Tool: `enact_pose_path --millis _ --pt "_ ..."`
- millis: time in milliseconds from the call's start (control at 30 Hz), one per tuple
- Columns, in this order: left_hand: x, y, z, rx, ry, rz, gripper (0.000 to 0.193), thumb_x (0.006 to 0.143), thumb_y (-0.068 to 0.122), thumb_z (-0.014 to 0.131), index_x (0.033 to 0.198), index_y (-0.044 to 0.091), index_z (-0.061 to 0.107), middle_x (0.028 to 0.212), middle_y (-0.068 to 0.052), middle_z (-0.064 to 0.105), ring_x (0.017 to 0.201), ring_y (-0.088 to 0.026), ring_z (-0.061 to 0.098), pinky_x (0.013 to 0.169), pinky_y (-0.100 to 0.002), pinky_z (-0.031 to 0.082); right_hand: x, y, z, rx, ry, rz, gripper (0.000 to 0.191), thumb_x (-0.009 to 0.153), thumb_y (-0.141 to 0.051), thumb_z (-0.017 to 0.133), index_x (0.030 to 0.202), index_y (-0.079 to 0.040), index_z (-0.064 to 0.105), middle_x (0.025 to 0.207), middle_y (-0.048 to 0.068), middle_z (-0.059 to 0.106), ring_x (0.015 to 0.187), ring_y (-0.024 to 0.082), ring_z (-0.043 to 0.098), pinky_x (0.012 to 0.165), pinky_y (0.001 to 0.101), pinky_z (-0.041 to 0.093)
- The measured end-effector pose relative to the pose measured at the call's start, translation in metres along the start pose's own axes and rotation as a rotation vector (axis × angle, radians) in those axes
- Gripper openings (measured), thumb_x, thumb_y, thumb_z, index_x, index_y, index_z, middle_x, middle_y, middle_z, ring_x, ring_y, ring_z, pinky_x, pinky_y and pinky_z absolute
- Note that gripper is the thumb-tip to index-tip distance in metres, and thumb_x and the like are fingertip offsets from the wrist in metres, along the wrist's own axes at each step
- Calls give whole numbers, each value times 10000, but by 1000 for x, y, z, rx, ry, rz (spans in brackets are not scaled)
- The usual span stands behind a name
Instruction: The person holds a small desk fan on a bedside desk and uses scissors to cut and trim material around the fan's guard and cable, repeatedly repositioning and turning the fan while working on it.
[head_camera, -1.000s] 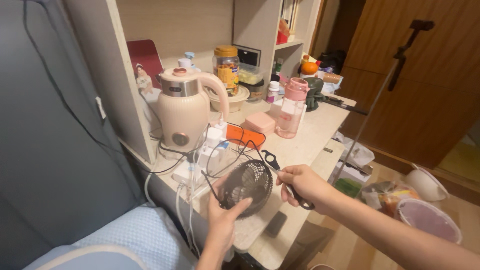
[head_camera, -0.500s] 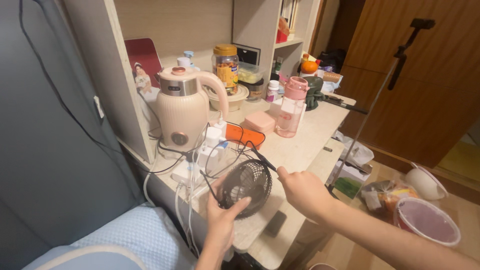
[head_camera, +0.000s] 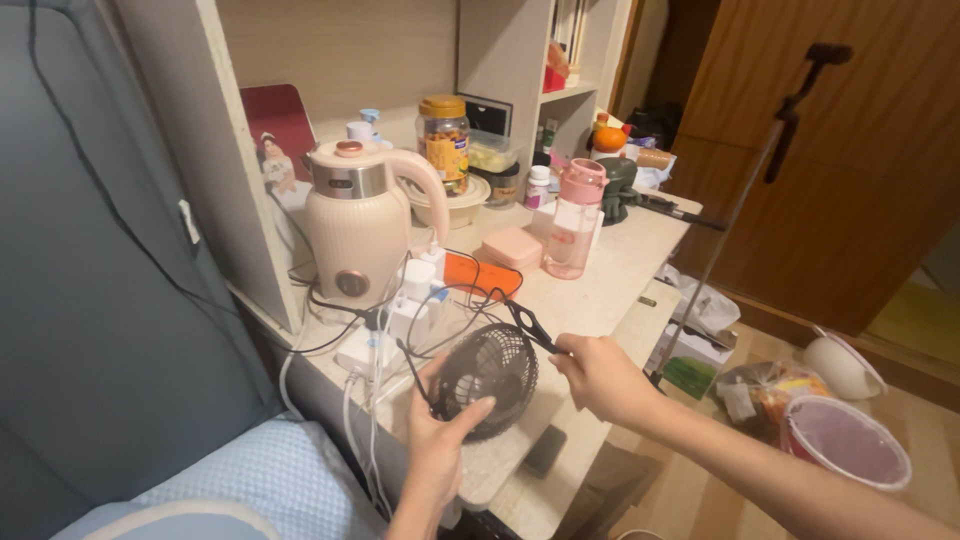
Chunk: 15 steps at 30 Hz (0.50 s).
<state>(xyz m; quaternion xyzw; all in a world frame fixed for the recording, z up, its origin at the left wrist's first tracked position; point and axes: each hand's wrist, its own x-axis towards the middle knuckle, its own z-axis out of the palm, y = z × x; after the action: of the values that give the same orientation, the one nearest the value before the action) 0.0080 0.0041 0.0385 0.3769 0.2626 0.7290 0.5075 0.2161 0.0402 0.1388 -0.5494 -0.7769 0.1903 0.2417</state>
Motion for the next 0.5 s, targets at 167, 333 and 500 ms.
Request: enact_pose_path --millis 167,333,500 --pt "-3 -4 0 19 1 30 754 669 -120 795 1356 15 515 1265 -110 634 1153 -194 633 985 -345 535 1 -1 2 473 -175 242 319 1038 -229 500 884 27 609 525 143 640 351 205 527 387 348 400" --pt "-5 -3 1 -6 45 42 748 673 -109 800 1354 17 517 1263 -114 632 1150 -203 627 995 -359 528 11 6 13 455 -180 199 294 1035 -223 480 892 8 593 554 145 657 343 177 521 369 317 377" --pt "-8 3 6 62 52 94 721 698 -87 798 1359 8 528 1270 -109 638 1157 -195 623 1005 -346 512 16 9 1 827 -310 351 279 1053 -227 472 902 -21 584 573 107 636 343 145 461 341 289 311"
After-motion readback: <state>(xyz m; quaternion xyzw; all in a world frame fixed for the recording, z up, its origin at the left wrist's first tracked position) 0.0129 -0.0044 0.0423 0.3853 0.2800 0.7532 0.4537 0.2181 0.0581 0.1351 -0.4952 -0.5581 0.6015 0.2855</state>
